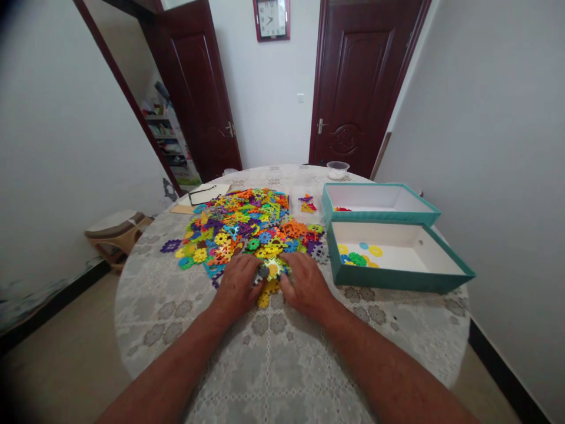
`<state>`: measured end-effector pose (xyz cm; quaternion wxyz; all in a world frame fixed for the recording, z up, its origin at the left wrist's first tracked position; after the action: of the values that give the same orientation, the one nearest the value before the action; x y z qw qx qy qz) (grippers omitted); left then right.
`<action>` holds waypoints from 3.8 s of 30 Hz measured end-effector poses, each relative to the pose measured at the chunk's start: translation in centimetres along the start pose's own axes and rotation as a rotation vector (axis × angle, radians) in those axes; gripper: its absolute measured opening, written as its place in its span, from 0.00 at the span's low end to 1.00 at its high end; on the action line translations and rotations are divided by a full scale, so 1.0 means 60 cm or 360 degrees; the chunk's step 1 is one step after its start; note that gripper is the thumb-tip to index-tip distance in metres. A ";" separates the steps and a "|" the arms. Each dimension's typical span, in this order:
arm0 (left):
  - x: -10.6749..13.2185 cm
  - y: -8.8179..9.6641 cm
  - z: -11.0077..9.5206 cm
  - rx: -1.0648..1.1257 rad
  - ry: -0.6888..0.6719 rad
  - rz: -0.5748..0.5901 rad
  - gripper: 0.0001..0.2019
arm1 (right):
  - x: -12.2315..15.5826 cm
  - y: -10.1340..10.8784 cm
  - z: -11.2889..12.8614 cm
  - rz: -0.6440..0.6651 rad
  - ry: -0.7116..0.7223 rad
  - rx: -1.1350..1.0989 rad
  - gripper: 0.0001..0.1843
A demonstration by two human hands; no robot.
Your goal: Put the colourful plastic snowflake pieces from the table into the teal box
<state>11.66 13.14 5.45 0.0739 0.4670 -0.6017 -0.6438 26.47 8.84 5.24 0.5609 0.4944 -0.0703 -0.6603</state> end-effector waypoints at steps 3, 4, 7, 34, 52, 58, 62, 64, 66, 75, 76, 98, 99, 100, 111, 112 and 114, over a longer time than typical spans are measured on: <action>-0.001 -0.003 -0.004 0.0007 -0.0021 -0.0004 0.14 | 0.000 -0.003 0.017 -0.0002 0.0078 -0.0101 0.23; 0.000 -0.003 -0.004 0.0010 -0.0027 -0.0012 0.15 | 0.000 -0.006 0.016 0.0004 0.0070 -0.0119 0.22; 0.004 -0.004 -0.003 0.0030 -0.0031 -0.0026 0.21 | 0.000 -0.017 0.005 0.0030 0.0052 -0.0173 0.19; 0.003 0.010 -0.026 0.0773 -0.0082 0.0018 0.26 | -0.001 -0.028 -0.002 0.0231 -0.0080 -0.0268 0.14; 0.001 0.000 -0.016 0.0686 -0.0050 -0.0041 0.18 | 0.005 -0.037 -0.001 0.0307 -0.0142 -0.0295 0.08; 0.000 0.005 -0.022 0.0718 -0.0097 -0.0030 0.18 | 0.002 -0.037 0.009 0.0339 -0.0122 -0.0296 0.12; 0.000 0.002 -0.025 0.0716 -0.0156 0.0011 0.19 | -0.002 -0.037 0.010 0.0339 -0.0133 -0.0311 0.11; 0.000 -0.003 -0.025 0.0715 -0.0174 0.0024 0.18 | -0.002 -0.039 0.009 0.0344 -0.0135 -0.0313 0.10; 0.001 -0.006 -0.025 0.0717 -0.0180 0.0018 0.18 | 0.000 -0.043 0.009 0.0356 -0.0130 -0.0296 0.09; -0.006 0.015 0.010 0.0648 0.0057 -0.0156 0.12 | -0.006 -0.013 -0.006 0.0227 -0.0116 -0.0300 0.05; -0.006 0.018 0.015 0.0653 0.0094 -0.0176 0.13 | -0.008 -0.008 -0.011 0.0218 -0.0126 -0.0290 0.06; -0.005 0.026 0.008 0.0691 0.0075 -0.0141 0.20 | -0.019 0.244 -0.057 -0.0495 -0.0343 0.1001 0.11; -0.005 0.025 0.010 0.0665 0.0073 -0.0138 0.19 | -0.015 0.249 -0.069 -0.0469 -0.0390 0.1092 0.11; -0.004 0.024 0.011 0.0642 0.0075 -0.0133 0.18 | -0.013 0.251 -0.081 -0.0435 -0.0433 0.1173 0.12; -0.002 0.024 0.050 0.0729 0.0282 -0.0147 0.16 | -0.024 0.188 -0.004 -0.0383 0.0067 0.0507 0.11; -0.002 0.024 0.054 0.0749 0.0316 -0.0148 0.17 | -0.024 0.153 0.012 -0.0224 0.0125 0.0393 0.11; -0.001 0.024 0.061 0.0776 0.0364 -0.0159 0.17 | -0.015 0.077 0.041 0.0155 0.0181 0.0237 0.11</action>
<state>8.46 15.37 6.12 -0.0051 0.5699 -0.7027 -0.4260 27.66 6.79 9.99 0.5572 0.5674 -0.1112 -0.5960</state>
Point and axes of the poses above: each hand's wrist, its own x-axis away from the middle knuckle, its own y-axis out of the back of the hand, z = x × y, the point moved 10 cm from there along -x, towards the middle knuckle, and after that the axes turned 6 degrees about -x, right-handed, at the moved point
